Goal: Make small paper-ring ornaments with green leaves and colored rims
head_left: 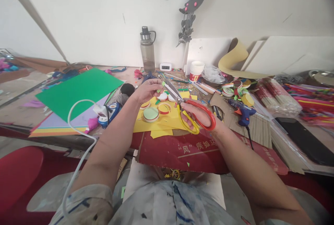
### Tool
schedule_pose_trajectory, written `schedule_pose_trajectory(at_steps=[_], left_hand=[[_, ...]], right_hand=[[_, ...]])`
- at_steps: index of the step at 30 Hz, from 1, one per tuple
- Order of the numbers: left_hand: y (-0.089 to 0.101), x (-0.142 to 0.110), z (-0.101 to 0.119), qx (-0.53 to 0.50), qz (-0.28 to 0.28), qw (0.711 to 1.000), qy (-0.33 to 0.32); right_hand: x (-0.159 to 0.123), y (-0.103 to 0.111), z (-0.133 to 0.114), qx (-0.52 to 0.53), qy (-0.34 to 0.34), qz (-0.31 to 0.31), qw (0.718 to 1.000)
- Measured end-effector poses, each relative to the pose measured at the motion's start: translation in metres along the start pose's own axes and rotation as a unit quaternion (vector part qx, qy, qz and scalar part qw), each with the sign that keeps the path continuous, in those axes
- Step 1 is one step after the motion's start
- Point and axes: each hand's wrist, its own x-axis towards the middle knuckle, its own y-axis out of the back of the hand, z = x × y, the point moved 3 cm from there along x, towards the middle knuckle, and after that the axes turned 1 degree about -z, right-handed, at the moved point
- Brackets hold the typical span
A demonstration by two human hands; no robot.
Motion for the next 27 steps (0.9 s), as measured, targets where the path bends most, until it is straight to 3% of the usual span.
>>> schedule_pose_trajectory(at_steps=[19, 27], left_hand=[[0.0004, -0.0002, -0.0006, -0.012, -0.011, 1.0, -0.006], [0.0034, 0.0019, -0.0038, -0.017, -0.032, 0.999, -0.037]], right_hand=[[-0.0009, -0.0012, -0.0027, -0.018, 0.005, -0.003, 1.0], [-0.0015, -0.004, -0.0003, 0.024, 0.01, -0.052, 0.998]])
